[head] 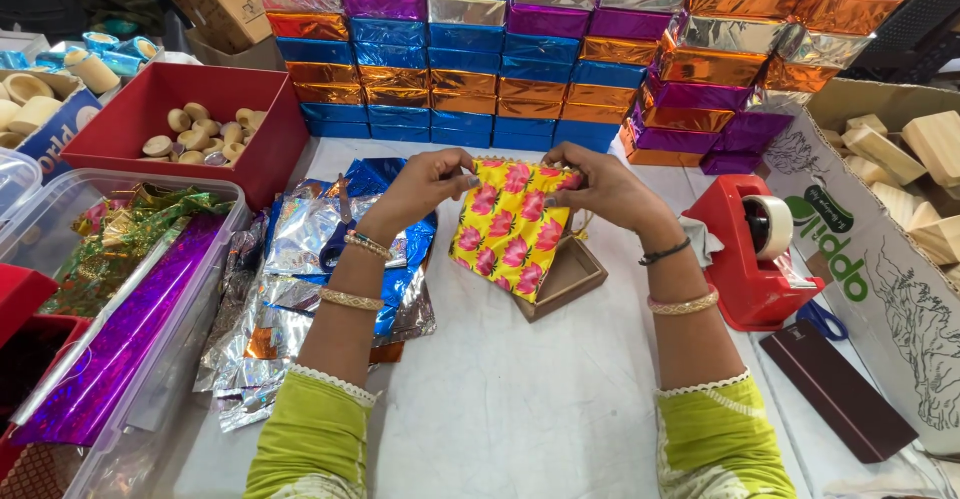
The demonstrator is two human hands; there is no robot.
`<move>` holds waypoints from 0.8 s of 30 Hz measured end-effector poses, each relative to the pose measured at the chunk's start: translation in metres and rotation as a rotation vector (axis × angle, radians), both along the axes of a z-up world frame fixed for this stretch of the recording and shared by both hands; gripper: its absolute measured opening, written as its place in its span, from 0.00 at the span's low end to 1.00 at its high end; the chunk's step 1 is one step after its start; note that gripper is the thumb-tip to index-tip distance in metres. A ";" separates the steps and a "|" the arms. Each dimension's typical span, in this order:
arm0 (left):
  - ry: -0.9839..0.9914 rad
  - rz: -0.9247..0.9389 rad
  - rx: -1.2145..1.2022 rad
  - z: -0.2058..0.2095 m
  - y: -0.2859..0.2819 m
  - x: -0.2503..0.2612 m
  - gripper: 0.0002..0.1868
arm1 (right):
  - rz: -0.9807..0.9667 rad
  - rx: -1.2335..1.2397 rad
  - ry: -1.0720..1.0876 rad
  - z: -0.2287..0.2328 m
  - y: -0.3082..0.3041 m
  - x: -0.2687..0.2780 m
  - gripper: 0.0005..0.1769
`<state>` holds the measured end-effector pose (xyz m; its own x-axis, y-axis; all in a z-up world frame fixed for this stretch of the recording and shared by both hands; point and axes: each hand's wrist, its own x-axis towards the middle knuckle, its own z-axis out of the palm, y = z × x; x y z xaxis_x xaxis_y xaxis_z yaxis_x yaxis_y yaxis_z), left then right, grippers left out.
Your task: The person wraps a small wooden box with shiny blue foil, securing it with tape. They then place a small yellow floral pouch inside another wooden box and wrap that box with shiny orange foil, securing it with tape.
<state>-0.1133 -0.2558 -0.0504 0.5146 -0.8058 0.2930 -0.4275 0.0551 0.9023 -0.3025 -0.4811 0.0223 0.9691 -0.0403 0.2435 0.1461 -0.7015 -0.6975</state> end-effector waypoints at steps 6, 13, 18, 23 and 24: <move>-0.153 0.066 0.033 0.031 0.023 -0.010 0.09 | -0.143 -0.032 0.160 -0.002 -0.024 -0.005 0.24; -0.174 0.176 -0.040 0.042 0.062 0.007 0.11 | -0.133 0.025 0.103 0.018 -0.048 -0.031 0.18; -0.184 0.203 -0.041 0.025 0.062 0.024 0.12 | -0.050 0.043 0.082 0.007 -0.066 -0.027 0.17; -0.162 0.163 0.235 0.037 0.031 -0.011 0.34 | -0.027 0.149 0.045 0.010 -0.062 -0.028 0.14; -0.162 0.165 0.234 0.022 0.018 -0.007 0.34 | -0.026 0.148 0.044 0.011 -0.058 -0.027 0.14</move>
